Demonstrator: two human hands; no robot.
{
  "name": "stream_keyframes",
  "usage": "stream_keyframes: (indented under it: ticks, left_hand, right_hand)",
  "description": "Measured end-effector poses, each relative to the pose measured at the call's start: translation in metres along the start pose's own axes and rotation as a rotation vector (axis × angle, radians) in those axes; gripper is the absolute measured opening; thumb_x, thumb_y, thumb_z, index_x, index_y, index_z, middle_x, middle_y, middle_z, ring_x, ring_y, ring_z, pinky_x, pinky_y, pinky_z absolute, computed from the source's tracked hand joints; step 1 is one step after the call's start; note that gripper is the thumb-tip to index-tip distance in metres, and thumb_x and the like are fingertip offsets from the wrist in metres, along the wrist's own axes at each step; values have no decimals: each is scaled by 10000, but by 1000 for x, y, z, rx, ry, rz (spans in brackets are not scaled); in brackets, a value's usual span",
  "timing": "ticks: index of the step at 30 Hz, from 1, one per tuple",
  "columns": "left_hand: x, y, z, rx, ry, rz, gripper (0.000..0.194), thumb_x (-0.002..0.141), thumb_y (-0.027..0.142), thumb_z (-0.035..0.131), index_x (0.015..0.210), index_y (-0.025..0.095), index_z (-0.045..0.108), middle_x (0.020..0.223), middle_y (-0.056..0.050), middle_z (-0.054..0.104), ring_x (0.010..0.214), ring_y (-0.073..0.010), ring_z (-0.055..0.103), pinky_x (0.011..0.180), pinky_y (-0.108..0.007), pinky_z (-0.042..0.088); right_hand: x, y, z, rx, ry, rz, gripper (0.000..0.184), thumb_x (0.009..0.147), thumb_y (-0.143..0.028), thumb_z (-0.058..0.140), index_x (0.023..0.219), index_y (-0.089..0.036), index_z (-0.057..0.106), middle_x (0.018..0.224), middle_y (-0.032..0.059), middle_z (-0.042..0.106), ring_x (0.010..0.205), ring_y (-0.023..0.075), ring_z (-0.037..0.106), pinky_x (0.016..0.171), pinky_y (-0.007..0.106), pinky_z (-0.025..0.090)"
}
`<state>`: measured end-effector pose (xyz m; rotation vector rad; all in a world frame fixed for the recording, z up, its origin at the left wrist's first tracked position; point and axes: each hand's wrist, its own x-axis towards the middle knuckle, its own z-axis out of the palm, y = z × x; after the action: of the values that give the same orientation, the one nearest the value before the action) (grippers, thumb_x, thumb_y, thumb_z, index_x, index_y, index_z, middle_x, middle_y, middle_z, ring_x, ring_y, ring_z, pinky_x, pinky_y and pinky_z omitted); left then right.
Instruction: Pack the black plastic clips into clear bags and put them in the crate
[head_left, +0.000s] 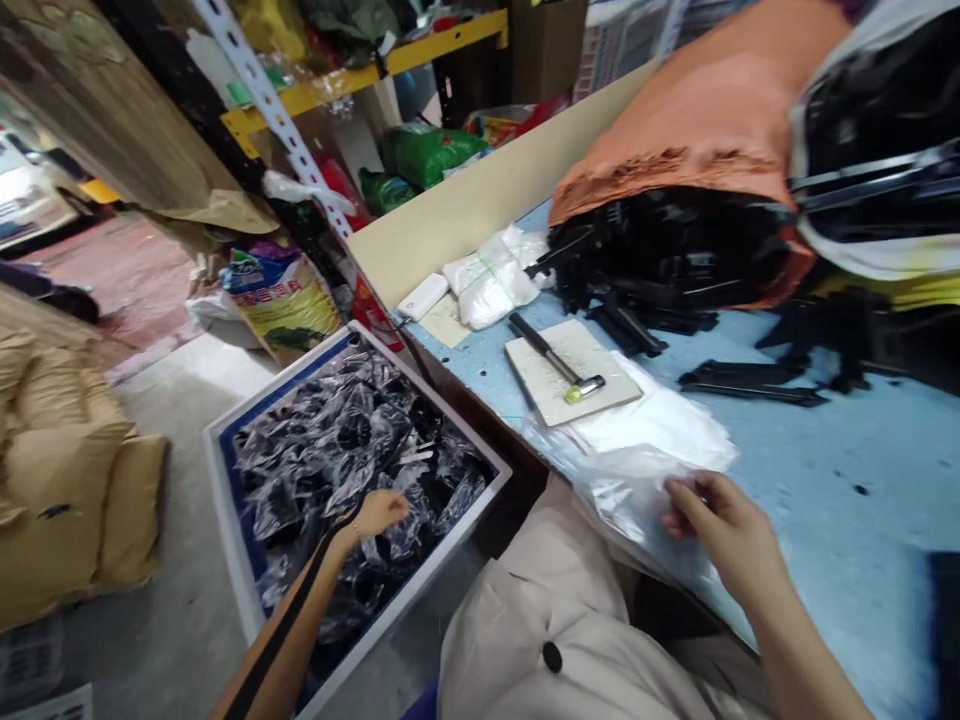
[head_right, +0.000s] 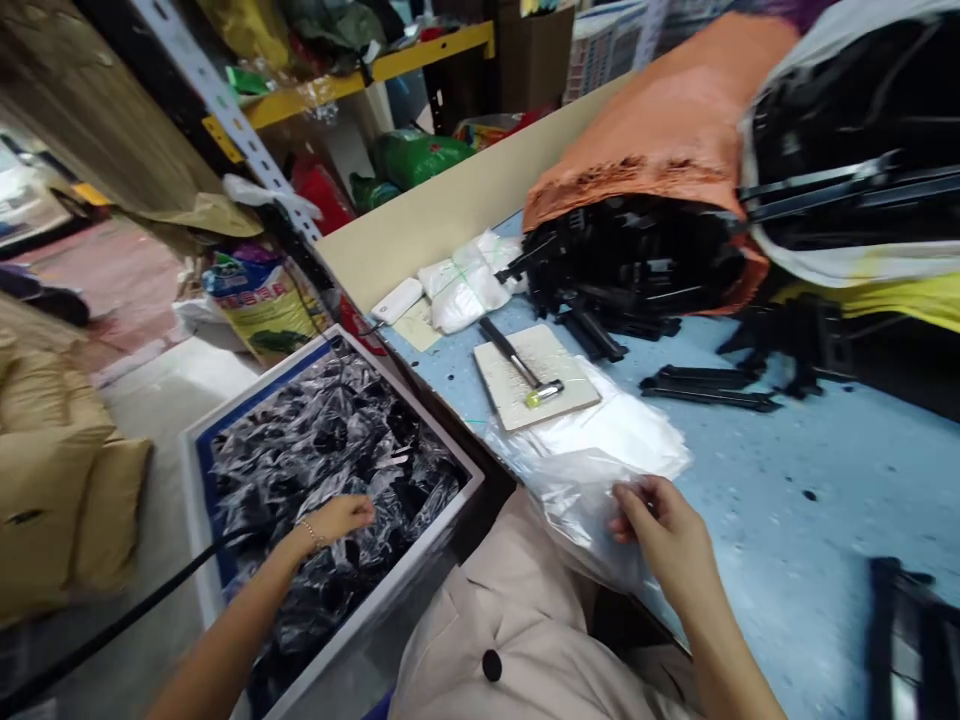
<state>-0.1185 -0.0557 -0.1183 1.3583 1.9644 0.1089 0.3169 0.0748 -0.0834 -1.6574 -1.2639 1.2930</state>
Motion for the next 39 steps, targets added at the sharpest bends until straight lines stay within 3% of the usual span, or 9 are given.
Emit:
stream_keyframes:
  ticks: [3, 7, 11, 14, 17, 24, 28, 33, 39]
  left_hand:
    - [24, 86, 0, -13, -16, 278, 196, 876, 310, 525, 904, 187, 674, 831, -17, 686, 796, -171, 643, 773, -284, 503]
    - [51, 204, -2, 184, 356, 746, 412, 835, 184, 513, 1245, 184, 551, 1330, -138, 528, 1291, -290, 414, 1067, -437, 332]
    - [80, 267, 7, 506, 329, 710, 832, 707, 92, 616, 1454, 257, 289, 1574, -162, 136, 1401, -463, 133, 1072, -638, 181]
    - [92, 277, 10, 608, 254, 662, 865, 729, 56, 570, 1480, 292, 213, 1575, -180, 118, 1347, -494, 260, 1015, -671, 242]
    - [95, 276, -5, 620, 194, 696, 891, 714, 46, 571, 1483, 307, 204, 1568, -173, 159, 1325, -462, 330, 1004, -617, 316]
    - [94, 286, -50, 462, 118, 741, 918, 679, 77, 567, 1494, 250, 179, 1550, -145, 234, 1303, -321, 440, 994, -388, 424]
    - [90, 286, -28, 558, 135, 715, 867, 676, 83, 586, 1463, 245, 263, 1549, -191, 208, 1303, -370, 421, 980, -461, 418]
    - [81, 274, -7, 581, 173, 695, 722, 702, 97, 575, 1390, 229, 399, 1557, -182, 186, 1377, -418, 258, 1038, -595, 294]
    - [43, 321, 62, 174, 194, 932, 282, 790, 256, 591, 1058, 170, 595, 1152, -138, 566, 1115, -296, 506, 969, -466, 416]
  right_hand:
    - [12, -21, -2, -41, 8, -89, 307, 727, -504, 652, 762, -222, 538, 541, -29, 585, 492, 167, 591, 502, 299, 502]
    - [38, -38, -2, -134, 17, -167, 286, 758, -494, 597, 775, -213, 549, 535, -30, 579, 482, 163, 593, 518, 292, 489]
    - [53, -33, -1, -263, 72, -224, 389, 790, -447, 556, 1084, -195, 531, 679, -21, 621, 515, 164, 609, 562, 305, 484]
    - [50, -21, 0, -362, 103, -320, 596, 812, -400, 552, 1345, -205, 369, 977, 53, 637, 623, 164, 628, 643, 331, 499]
    - [41, -14, 1, -566, 25, -445, 527, 862, -370, 510, 1369, -263, 411, 1208, 110, 540, 797, 189, 631, 747, 357, 492]
    - [43, -39, 15, -1009, -34, -561, 413, 880, -354, 532, 1290, -313, 559, 1204, 135, 536, 1020, 308, 531, 815, 414, 445]
    - [55, -44, 19, -923, -52, -651, 354, 860, -278, 557, 1210, -281, 612, 1231, 122, 559, 1076, 306, 513, 880, 439, 429]
    - [48, -9, -18, -620, 143, -574, 299, 881, -263, 488, 1154, -245, 606, 1147, 96, 607, 1068, 263, 556, 920, 418, 443]
    - [30, 32, -55, -432, 385, -322, 339, 862, -378, 493, 1118, -184, 601, 1060, 135, 616, 978, 284, 583, 880, 480, 465]
